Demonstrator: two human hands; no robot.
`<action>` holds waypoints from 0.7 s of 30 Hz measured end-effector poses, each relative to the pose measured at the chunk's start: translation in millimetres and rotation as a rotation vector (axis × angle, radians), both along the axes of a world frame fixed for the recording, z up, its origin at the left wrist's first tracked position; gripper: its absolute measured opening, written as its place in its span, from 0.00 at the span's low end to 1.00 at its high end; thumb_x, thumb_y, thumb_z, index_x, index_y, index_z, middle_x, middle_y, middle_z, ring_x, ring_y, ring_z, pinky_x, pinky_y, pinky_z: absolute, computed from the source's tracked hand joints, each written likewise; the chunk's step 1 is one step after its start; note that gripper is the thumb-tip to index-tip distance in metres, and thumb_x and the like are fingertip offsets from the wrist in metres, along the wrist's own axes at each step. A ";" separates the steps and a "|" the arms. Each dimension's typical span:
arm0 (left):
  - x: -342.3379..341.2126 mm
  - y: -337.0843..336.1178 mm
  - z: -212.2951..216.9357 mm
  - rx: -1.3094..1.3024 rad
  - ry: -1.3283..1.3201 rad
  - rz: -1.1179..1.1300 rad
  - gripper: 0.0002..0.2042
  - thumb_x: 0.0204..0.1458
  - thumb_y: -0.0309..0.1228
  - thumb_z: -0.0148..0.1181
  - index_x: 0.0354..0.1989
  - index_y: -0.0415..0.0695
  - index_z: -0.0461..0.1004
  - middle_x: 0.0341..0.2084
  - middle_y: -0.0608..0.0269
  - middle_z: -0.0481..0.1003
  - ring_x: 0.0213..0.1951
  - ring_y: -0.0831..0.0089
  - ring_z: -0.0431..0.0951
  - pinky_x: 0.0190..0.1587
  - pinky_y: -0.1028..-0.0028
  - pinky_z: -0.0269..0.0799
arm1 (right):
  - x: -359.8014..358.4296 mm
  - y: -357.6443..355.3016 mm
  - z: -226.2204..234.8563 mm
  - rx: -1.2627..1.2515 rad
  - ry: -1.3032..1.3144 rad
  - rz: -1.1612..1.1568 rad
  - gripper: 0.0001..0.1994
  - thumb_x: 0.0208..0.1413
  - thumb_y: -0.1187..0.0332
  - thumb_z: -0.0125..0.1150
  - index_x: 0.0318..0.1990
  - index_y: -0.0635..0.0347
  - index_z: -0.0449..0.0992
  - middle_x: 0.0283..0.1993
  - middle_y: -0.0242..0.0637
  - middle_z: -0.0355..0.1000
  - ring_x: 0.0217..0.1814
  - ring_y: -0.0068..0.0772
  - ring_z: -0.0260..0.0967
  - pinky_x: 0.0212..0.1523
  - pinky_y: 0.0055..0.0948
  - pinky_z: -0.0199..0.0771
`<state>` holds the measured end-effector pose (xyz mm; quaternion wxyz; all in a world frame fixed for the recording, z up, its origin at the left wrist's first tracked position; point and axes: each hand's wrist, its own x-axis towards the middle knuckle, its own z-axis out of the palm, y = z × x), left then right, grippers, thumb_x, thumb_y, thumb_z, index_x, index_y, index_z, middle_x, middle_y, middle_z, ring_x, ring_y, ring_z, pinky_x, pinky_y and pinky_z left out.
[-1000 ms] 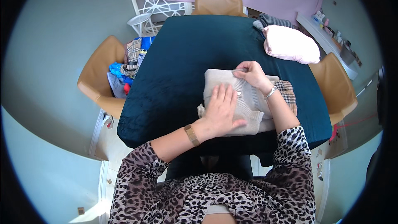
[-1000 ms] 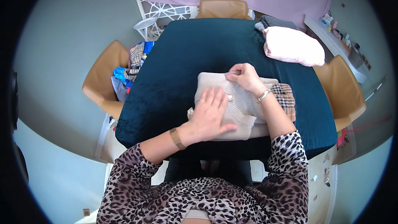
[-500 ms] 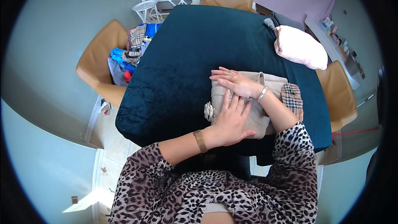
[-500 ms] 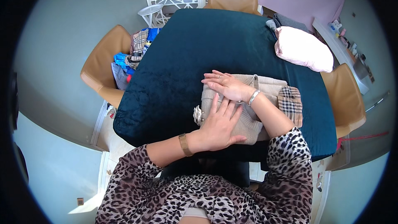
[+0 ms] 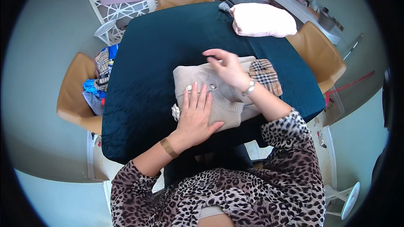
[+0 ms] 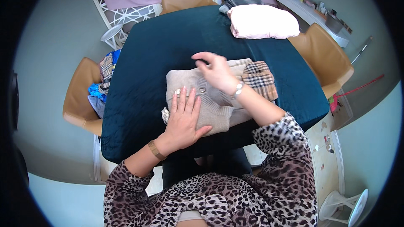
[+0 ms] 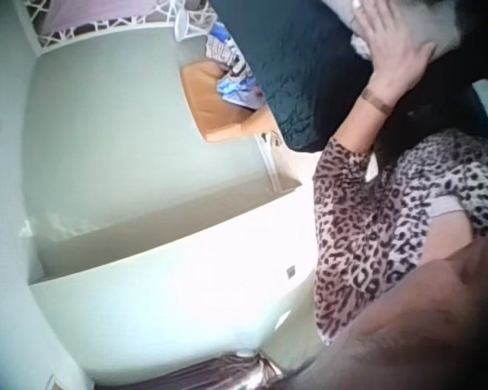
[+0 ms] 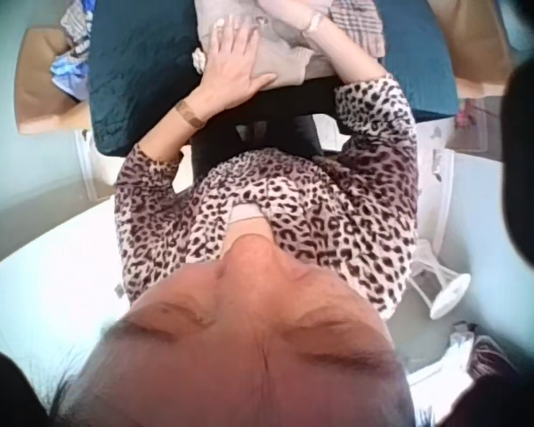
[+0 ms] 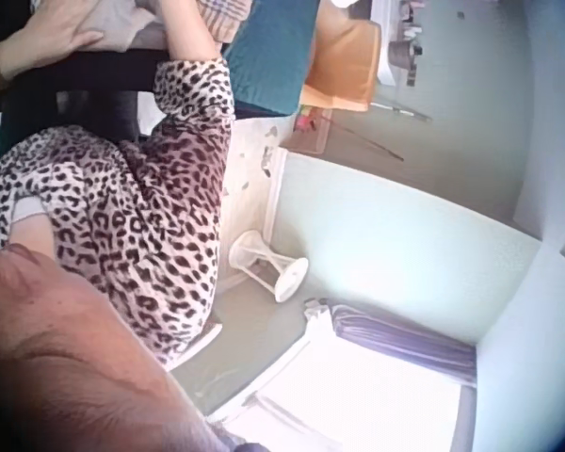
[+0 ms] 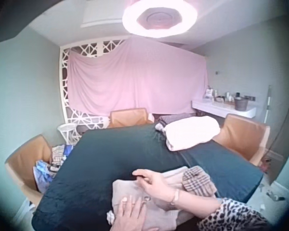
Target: The person folds a blue jacket and a beige sweater on a dark green table. The person smooths and aligns each garment, folds sleeves and sides, and stacks the finished items on the table.
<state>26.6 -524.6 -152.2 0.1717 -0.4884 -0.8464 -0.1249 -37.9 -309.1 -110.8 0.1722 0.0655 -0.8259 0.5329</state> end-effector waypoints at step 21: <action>-47.4 93.4 50.3 -0.102 -0.149 0.133 0.27 0.50 0.51 0.65 0.22 0.32 0.82 0.24 0.41 0.79 0.31 0.49 0.80 0.39 0.57 0.78 | 97.0 178.0 -22.6 -0.220 -0.555 -0.048 0.33 0.53 0.47 0.76 0.51 0.73 0.80 0.44 0.39 0.81 0.41 0.24 0.77 0.44 0.21 0.78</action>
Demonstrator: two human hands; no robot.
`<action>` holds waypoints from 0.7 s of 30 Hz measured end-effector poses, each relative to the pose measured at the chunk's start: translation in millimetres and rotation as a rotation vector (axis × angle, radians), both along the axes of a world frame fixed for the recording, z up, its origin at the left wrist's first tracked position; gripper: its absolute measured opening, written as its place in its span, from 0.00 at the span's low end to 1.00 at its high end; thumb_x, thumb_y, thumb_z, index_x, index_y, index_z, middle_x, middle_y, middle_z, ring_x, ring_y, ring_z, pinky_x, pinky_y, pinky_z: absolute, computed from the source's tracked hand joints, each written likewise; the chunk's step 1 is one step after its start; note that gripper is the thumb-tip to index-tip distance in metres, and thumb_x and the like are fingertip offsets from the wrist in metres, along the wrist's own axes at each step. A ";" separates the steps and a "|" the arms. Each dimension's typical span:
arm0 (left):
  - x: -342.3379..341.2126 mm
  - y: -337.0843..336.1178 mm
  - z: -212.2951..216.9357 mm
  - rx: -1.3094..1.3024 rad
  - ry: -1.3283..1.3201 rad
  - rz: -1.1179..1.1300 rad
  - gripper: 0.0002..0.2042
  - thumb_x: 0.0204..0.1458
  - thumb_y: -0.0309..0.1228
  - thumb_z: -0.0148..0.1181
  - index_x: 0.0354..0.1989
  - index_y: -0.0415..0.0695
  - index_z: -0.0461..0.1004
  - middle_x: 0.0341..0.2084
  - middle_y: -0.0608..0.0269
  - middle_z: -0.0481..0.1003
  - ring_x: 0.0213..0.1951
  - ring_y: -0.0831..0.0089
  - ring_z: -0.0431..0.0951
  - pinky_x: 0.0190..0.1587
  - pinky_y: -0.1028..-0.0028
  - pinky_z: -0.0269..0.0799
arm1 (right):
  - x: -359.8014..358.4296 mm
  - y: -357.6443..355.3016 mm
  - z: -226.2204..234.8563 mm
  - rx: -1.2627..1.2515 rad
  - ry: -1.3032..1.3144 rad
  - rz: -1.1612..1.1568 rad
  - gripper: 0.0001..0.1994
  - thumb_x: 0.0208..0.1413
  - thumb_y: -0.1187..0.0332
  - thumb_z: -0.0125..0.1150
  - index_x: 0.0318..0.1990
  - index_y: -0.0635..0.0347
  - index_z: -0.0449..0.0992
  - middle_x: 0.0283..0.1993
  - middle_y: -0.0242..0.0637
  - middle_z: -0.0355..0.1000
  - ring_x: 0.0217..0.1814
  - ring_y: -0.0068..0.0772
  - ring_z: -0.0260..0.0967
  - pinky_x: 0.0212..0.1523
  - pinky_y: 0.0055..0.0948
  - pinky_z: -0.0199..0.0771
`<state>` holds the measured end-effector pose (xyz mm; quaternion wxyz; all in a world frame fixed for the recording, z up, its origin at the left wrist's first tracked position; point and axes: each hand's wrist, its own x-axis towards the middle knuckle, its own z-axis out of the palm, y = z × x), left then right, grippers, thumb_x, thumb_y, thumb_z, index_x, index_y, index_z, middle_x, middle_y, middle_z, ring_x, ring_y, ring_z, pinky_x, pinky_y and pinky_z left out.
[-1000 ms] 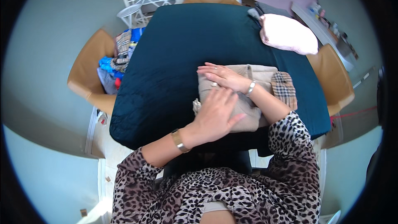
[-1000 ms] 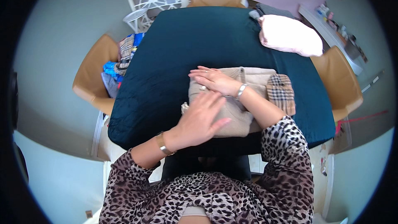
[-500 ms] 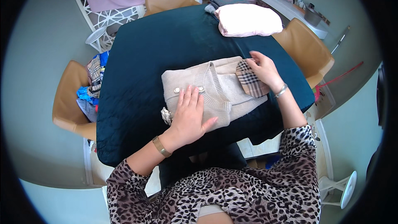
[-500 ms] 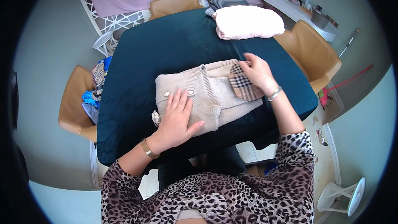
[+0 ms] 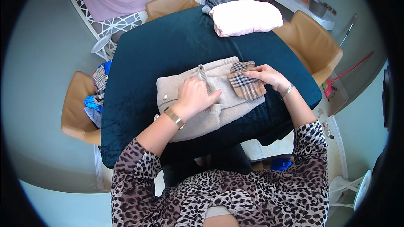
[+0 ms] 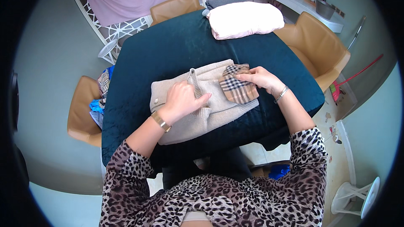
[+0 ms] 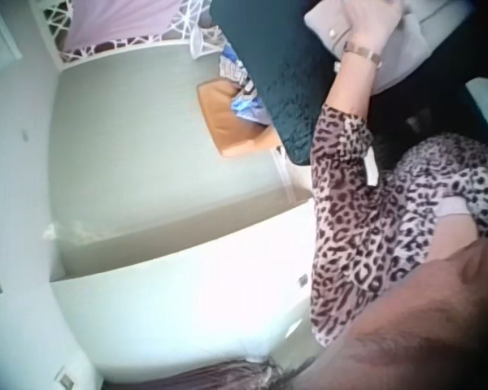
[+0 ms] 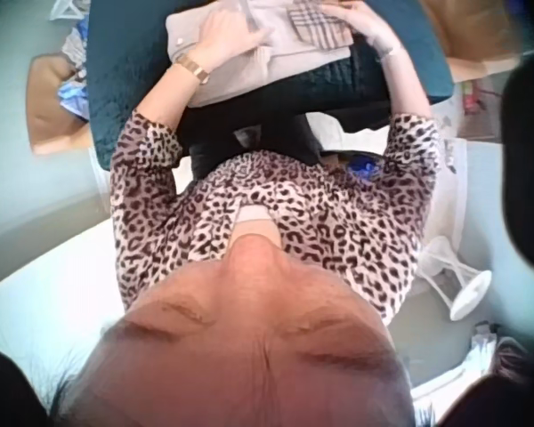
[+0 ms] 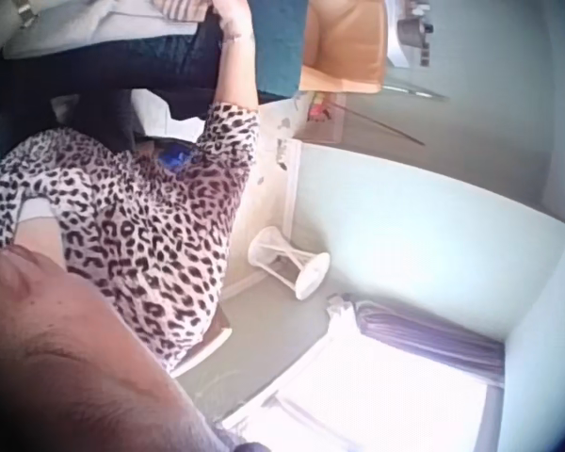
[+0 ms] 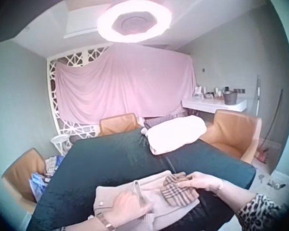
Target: The person folds a blue jacket and a beige sweater on a dark green table. The person smooths and aligns each garment, folds sleeves and sides, and stacks the finished items on the table.
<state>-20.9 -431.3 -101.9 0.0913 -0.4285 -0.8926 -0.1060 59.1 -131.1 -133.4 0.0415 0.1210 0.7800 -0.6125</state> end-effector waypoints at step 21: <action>-27.4 14.5 8.7 0.894 -0.569 -0.030 0.14 0.60 0.32 0.56 0.26 0.34 0.75 0.13 0.57 0.71 0.19 0.75 0.71 0.24 0.67 0.66 | 7.4 -131.3 23.5 -0.019 0.356 0.200 0.38 0.61 0.61 0.66 0.73 0.72 0.58 0.47 0.45 0.79 0.40 0.28 0.80 0.35 0.25 0.80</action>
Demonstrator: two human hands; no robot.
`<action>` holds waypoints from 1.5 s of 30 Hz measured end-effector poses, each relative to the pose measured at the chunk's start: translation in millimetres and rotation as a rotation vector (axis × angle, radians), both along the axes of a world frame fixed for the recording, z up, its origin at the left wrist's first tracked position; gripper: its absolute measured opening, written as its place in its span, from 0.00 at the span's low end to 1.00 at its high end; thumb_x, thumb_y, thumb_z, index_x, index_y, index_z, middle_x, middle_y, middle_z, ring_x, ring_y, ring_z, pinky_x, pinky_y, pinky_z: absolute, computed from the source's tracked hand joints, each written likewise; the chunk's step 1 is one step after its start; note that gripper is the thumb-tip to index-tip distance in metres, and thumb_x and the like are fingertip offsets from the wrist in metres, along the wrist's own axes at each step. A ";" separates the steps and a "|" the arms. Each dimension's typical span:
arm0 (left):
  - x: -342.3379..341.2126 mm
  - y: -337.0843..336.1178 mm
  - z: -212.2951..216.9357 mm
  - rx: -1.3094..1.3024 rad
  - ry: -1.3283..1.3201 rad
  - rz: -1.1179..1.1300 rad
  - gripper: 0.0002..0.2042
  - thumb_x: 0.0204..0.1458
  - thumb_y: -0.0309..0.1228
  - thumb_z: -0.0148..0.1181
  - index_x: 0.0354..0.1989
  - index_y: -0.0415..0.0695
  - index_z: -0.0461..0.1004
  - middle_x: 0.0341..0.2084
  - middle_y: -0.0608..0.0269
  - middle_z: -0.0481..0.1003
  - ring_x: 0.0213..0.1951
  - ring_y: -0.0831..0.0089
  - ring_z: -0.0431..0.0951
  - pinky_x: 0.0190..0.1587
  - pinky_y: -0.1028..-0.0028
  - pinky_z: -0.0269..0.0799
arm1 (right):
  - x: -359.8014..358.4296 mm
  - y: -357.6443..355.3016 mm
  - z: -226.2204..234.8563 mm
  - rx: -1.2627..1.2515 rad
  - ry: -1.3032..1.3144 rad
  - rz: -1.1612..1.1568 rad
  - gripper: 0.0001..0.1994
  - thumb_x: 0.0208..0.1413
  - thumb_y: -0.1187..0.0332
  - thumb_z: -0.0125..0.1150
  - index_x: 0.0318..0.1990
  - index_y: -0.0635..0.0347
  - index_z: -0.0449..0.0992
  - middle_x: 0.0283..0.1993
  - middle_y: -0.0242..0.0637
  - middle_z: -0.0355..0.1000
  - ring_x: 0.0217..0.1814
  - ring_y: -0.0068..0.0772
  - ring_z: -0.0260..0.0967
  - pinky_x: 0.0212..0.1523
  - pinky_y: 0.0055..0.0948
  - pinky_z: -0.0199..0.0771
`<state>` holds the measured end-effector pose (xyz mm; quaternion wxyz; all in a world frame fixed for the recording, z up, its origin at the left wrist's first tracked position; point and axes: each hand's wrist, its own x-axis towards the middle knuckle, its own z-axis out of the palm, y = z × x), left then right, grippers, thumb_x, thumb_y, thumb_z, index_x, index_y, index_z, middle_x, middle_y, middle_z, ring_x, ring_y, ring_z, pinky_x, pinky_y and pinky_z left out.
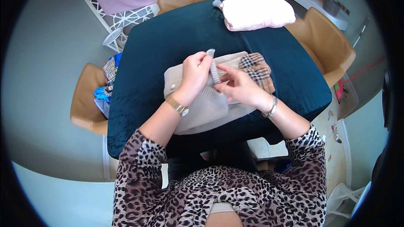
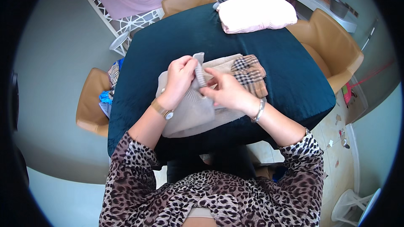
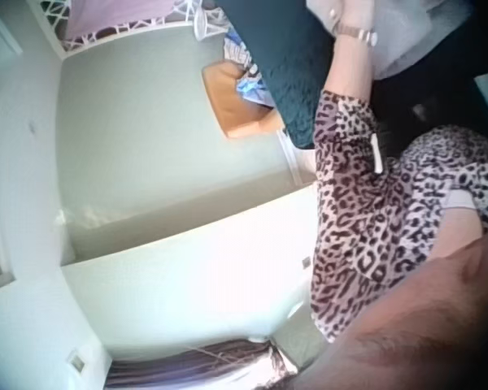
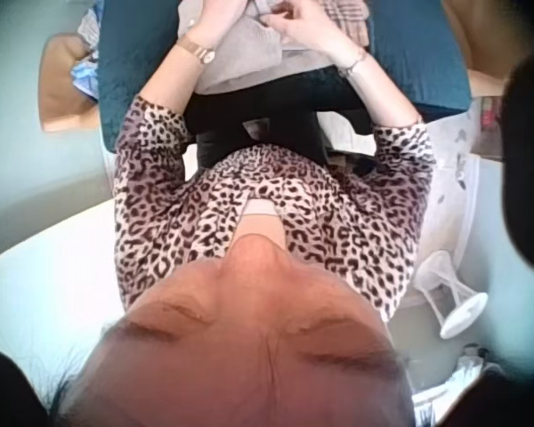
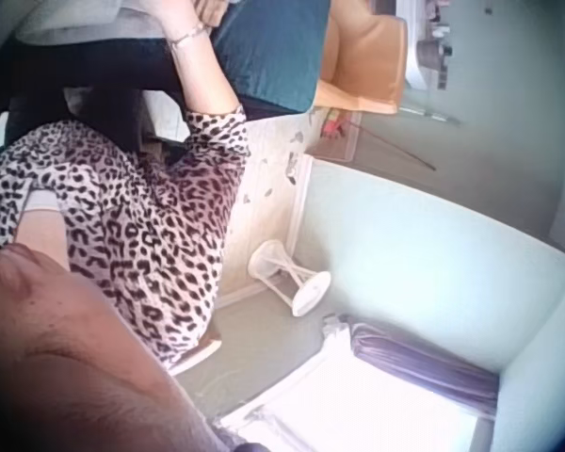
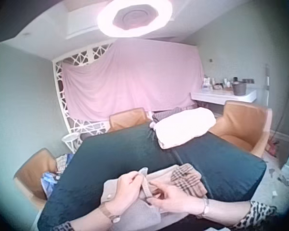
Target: The person folds a blue jacket and a beige sweater on a dark green table. The person smooths and aligns each garment, folds sleeves and sides, and stacks the finished items on the table.
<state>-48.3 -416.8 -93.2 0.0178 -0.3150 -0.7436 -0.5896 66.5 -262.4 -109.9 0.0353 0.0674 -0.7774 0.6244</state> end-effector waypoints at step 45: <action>-104.5 -62.7 -55.7 -0.695 0.298 -0.010 0.12 0.62 0.38 0.61 0.40 0.42 0.72 0.31 0.49 0.80 0.38 0.49 0.81 0.40 0.57 0.75 | 41.0 -6.0 -16.4 0.380 -0.014 -0.102 0.32 0.51 0.67 0.67 0.66 0.62 0.70 0.29 0.43 0.76 0.28 0.34 0.73 0.37 0.34 0.77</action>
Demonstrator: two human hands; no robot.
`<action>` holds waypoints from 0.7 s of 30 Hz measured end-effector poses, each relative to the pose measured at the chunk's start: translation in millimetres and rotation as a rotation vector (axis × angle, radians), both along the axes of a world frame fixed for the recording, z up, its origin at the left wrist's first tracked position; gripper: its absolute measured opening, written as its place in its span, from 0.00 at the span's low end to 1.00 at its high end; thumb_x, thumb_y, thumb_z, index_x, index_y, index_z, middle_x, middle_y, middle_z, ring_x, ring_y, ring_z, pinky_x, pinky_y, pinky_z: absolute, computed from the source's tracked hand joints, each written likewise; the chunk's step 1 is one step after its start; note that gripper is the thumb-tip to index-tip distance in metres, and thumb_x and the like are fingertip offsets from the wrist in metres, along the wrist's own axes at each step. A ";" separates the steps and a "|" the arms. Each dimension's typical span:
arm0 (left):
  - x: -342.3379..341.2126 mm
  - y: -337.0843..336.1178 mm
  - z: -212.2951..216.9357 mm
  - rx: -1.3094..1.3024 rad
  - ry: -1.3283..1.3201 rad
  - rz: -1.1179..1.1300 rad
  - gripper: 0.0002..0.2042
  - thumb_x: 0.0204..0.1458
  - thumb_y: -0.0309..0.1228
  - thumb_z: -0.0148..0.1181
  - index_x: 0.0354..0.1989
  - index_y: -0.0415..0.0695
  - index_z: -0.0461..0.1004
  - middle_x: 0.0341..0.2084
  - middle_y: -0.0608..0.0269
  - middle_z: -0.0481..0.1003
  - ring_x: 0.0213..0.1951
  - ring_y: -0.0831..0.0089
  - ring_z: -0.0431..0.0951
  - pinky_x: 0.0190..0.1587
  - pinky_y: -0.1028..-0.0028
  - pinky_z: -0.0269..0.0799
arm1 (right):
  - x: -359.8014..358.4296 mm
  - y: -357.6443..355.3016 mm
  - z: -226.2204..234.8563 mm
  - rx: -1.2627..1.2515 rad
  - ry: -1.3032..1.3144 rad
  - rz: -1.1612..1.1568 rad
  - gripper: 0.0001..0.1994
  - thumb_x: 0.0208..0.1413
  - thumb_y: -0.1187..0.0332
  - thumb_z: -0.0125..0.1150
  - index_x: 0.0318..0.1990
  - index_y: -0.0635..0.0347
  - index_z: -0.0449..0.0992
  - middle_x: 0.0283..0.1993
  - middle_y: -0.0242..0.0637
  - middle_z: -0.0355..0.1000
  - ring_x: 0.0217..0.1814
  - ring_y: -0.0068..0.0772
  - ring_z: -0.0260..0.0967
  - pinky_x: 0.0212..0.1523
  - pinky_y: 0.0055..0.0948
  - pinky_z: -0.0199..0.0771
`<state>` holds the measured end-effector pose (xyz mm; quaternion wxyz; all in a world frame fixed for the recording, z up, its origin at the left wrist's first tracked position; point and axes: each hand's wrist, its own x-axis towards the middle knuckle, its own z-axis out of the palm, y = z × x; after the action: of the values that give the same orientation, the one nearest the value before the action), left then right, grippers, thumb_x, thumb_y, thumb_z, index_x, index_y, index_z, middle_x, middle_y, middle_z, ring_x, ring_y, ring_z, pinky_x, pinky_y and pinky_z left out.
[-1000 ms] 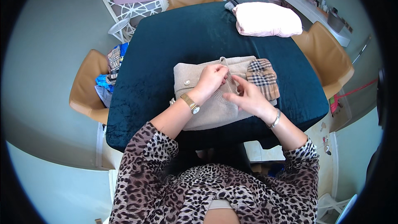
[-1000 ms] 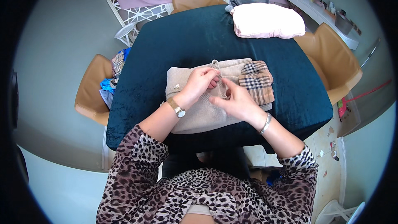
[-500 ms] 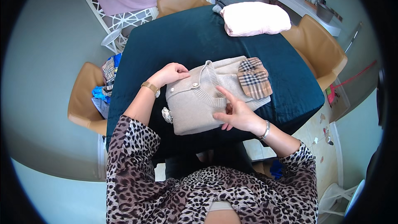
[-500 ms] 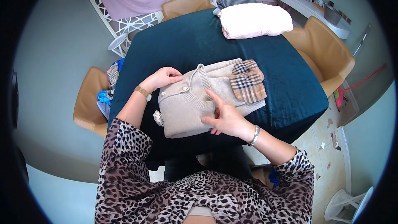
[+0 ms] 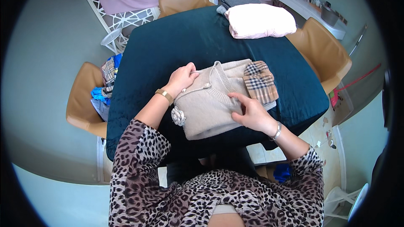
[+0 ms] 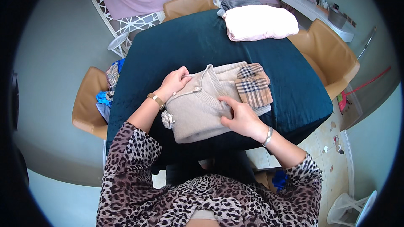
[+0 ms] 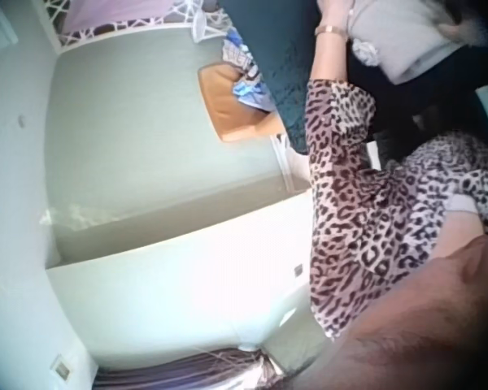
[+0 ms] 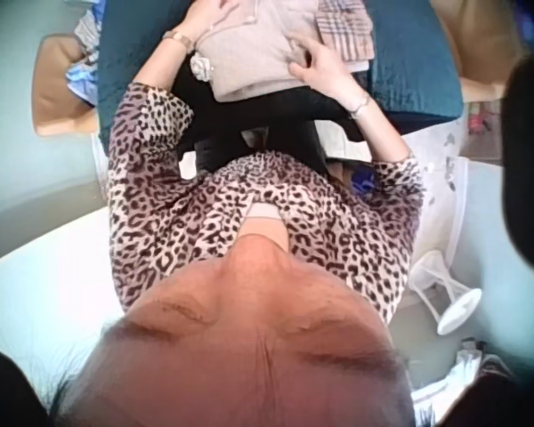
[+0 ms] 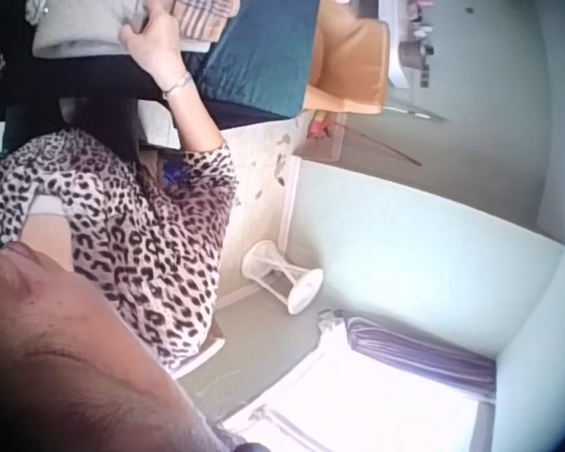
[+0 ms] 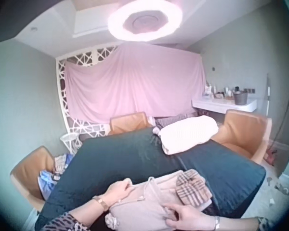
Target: The person folds a blue jacket and a beige sweater on a dark green table. The person smooths and aligns each garment, folds sleeves and sides, and stacks the finished items on the table.
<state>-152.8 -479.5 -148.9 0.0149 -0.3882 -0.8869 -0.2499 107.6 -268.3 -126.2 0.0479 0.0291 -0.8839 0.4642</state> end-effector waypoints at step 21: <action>49.7 -38.0 31.6 0.182 -0.079 -0.355 0.23 0.68 0.38 0.53 0.67 0.39 0.70 0.69 0.45 0.66 0.74 0.54 0.60 0.73 0.59 0.57 | -52.4 -77.9 -24.1 0.642 0.534 0.303 0.36 0.66 0.43 0.53 0.73 0.57 0.63 0.77 0.58 0.53 0.82 0.63 0.43 0.77 0.61 0.43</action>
<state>-103.1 -517.5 -117.3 -0.0292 -0.5254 -0.7783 -0.3426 55.1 -346.2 -150.3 0.1946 0.2904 -0.9258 0.1441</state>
